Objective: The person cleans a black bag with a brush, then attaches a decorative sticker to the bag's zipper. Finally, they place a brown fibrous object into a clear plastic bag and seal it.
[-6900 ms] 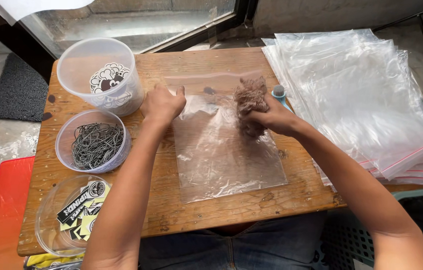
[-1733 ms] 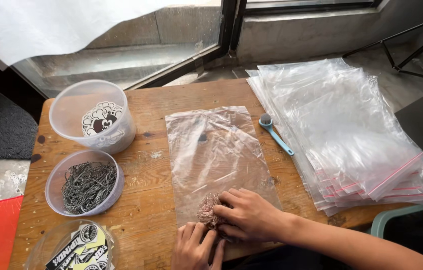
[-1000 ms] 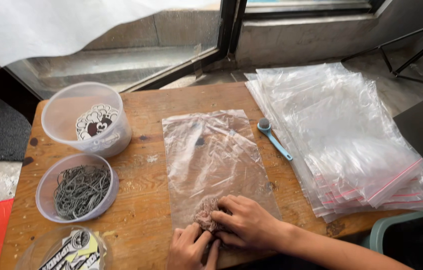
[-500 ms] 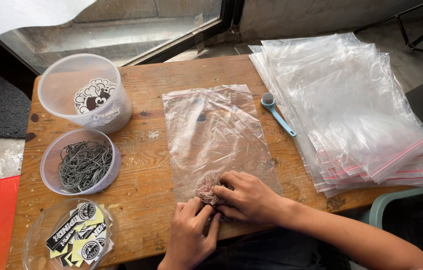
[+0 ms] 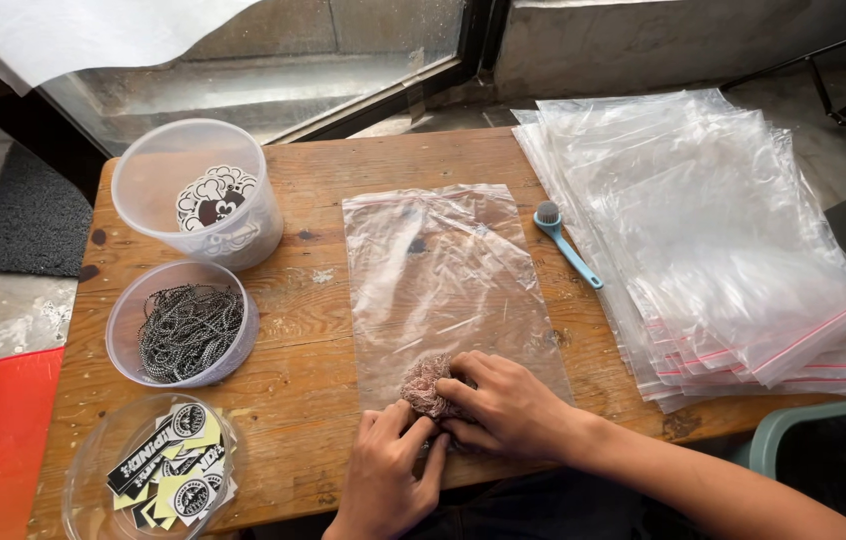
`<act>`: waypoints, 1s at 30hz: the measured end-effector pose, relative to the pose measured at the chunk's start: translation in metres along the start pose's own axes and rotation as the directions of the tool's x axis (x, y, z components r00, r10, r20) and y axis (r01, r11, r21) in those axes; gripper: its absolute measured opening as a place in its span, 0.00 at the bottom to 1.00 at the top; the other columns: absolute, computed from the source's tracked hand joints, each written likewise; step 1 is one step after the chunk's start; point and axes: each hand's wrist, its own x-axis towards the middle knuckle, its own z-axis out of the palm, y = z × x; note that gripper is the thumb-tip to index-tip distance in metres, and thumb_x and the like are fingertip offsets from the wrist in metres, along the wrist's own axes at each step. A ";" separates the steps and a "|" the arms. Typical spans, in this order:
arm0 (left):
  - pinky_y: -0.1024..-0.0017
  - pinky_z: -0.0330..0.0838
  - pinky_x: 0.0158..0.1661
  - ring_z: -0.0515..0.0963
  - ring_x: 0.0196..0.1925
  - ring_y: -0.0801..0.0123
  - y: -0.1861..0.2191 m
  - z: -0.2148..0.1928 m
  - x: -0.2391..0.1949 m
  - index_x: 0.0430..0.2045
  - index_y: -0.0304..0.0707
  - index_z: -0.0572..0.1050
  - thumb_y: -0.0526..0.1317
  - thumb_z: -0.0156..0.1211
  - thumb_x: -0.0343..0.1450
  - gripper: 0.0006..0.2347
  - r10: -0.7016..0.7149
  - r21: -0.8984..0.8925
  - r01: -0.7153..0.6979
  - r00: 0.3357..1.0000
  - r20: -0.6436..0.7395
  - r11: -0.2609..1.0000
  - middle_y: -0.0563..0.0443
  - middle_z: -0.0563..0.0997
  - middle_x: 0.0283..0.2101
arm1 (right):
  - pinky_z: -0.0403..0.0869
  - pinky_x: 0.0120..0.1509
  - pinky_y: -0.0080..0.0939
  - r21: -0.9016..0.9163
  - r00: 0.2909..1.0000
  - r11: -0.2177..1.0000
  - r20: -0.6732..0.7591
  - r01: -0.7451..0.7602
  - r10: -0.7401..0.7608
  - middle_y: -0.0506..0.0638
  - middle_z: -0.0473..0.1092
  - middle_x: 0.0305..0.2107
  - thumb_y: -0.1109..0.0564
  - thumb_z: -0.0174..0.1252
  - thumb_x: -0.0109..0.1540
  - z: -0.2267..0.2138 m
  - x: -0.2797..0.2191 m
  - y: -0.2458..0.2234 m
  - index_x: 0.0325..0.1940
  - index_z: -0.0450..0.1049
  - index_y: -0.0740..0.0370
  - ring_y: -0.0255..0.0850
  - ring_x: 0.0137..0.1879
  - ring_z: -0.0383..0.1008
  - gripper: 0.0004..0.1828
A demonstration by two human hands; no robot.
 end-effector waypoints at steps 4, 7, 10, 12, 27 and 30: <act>0.62 0.63 0.36 0.71 0.30 0.57 0.003 -0.003 0.001 0.23 0.40 0.72 0.37 0.60 0.68 0.05 -0.005 -0.014 0.005 1.000 0.000 1.000 0.48 0.70 0.27 | 0.69 0.45 0.51 -0.014 1.000 1.000 -0.004 0.002 -0.002 0.60 0.65 0.38 0.53 0.58 0.63 0.001 -0.001 0.000 0.50 0.66 0.62 0.56 0.39 0.67 0.16; 0.62 0.63 0.36 0.71 0.30 0.56 0.004 -0.004 0.001 0.23 0.40 0.72 0.37 0.60 0.68 0.05 -0.007 -0.003 0.007 1.000 0.003 1.000 0.48 0.70 0.27 | 0.70 0.47 0.52 -0.008 1.000 1.000 -0.003 -0.007 0.007 0.61 0.65 0.40 0.52 0.57 0.64 0.001 -0.002 0.000 0.51 0.66 0.63 0.57 0.41 0.68 0.16; 0.62 0.62 0.35 0.71 0.30 0.57 0.004 -0.004 0.002 0.23 0.40 0.72 0.37 0.60 0.68 0.05 -0.009 -0.010 0.009 1.000 0.002 1.000 0.48 0.70 0.27 | 0.70 0.47 0.51 -0.009 1.000 1.000 0.005 -0.008 0.008 0.62 0.65 0.42 0.51 0.56 0.65 0.001 -0.002 0.000 0.52 0.65 0.63 0.57 0.42 0.68 0.16; 0.62 0.62 0.35 0.71 0.29 0.57 0.004 -0.004 0.002 0.23 0.40 0.72 0.37 0.60 0.68 0.05 -0.012 -0.012 0.012 1.000 0.004 1.000 0.48 0.70 0.27 | 0.70 0.48 0.51 -0.010 1.000 1.000 0.007 -0.007 0.007 0.62 0.65 0.42 0.51 0.56 0.65 0.002 -0.002 0.000 0.52 0.65 0.63 0.57 0.42 0.68 0.17; 0.63 0.62 0.35 0.70 0.29 0.57 0.005 -0.006 0.003 0.22 0.40 0.71 0.36 0.60 0.68 0.06 -0.019 -0.012 0.019 1.000 0.008 1.000 0.49 0.69 0.27 | 0.70 0.46 0.50 -0.002 1.000 1.000 0.004 -0.009 0.009 0.61 0.65 0.41 0.52 0.57 0.64 0.002 -0.001 0.000 0.51 0.66 0.63 0.55 0.40 0.67 0.17; 0.62 0.62 0.35 0.70 0.28 0.56 0.005 -0.007 0.002 0.22 0.40 0.71 0.37 0.59 0.69 0.06 -0.019 -0.008 0.019 1.000 0.014 1.000 0.48 0.69 0.27 | 0.70 0.45 0.50 -0.008 1.000 1.000 0.005 -0.011 0.011 0.61 0.65 0.41 0.51 0.57 0.65 0.004 -0.002 0.001 0.51 0.66 0.63 0.55 0.39 0.67 0.16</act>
